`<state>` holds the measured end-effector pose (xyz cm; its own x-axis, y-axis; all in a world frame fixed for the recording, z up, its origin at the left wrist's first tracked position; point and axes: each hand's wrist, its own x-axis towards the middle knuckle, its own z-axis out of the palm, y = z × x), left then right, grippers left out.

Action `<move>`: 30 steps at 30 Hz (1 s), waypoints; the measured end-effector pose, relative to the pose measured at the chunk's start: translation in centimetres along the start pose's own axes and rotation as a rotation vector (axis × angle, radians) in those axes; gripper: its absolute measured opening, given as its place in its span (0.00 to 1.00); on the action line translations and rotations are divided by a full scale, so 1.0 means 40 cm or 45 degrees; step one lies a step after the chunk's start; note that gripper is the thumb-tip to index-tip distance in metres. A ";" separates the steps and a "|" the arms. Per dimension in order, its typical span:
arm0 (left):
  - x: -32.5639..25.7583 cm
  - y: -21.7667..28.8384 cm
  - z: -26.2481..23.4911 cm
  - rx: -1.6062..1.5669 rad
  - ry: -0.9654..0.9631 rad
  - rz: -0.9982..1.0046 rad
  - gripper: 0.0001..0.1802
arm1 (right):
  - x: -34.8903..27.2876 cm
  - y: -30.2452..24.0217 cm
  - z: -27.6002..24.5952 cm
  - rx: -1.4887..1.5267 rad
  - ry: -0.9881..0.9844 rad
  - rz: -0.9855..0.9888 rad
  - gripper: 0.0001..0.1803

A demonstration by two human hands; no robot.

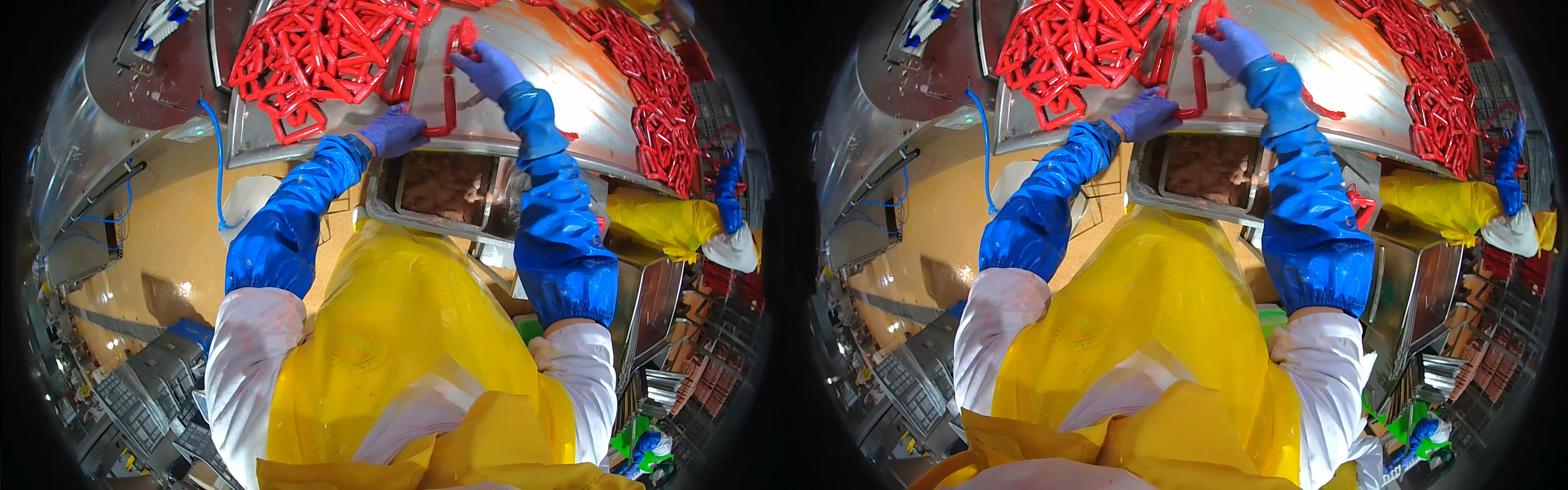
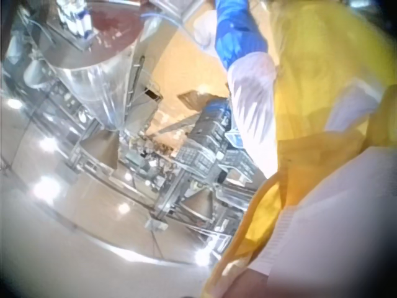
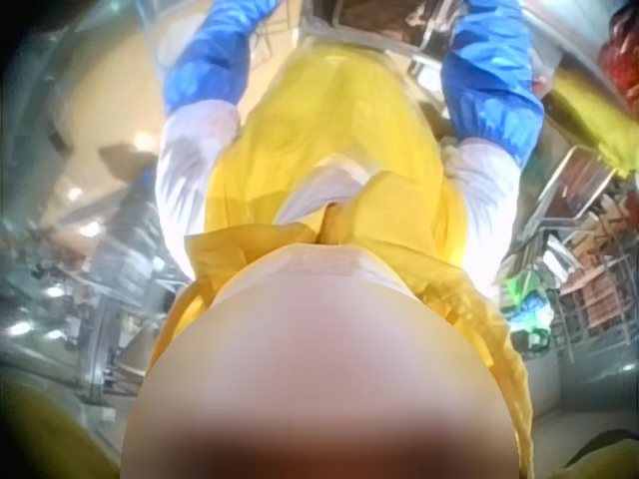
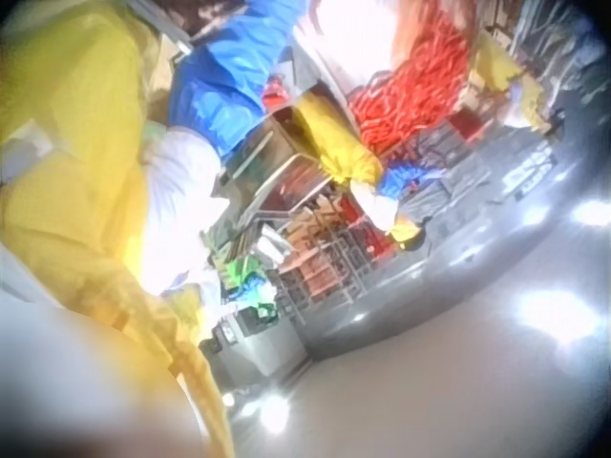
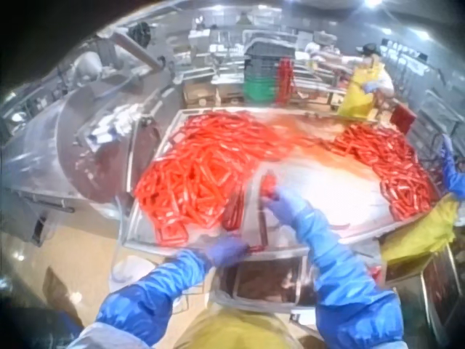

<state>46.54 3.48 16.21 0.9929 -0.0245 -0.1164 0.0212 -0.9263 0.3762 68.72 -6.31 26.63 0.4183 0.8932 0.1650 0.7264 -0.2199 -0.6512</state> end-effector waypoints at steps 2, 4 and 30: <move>-0.009 0.014 -0.008 0.176 -0.005 0.078 0.11 | -0.059 -0.044 0.068 0.166 -0.051 0.050 0.24; -0.036 -0.046 0.081 0.558 0.269 0.255 0.10 | -0.129 -0.081 0.112 0.417 -0.193 0.366 0.24; -0.003 0.097 -0.015 -1.040 -0.116 -0.542 0.20 | -0.339 0.037 0.222 -0.211 0.065 0.213 0.14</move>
<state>46.56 0.10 18.26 0.8700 0.1953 -0.4527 0.4927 -0.3120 0.8124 59.27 -15.27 16.87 0.5640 0.8191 0.1051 0.7226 -0.4279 -0.5429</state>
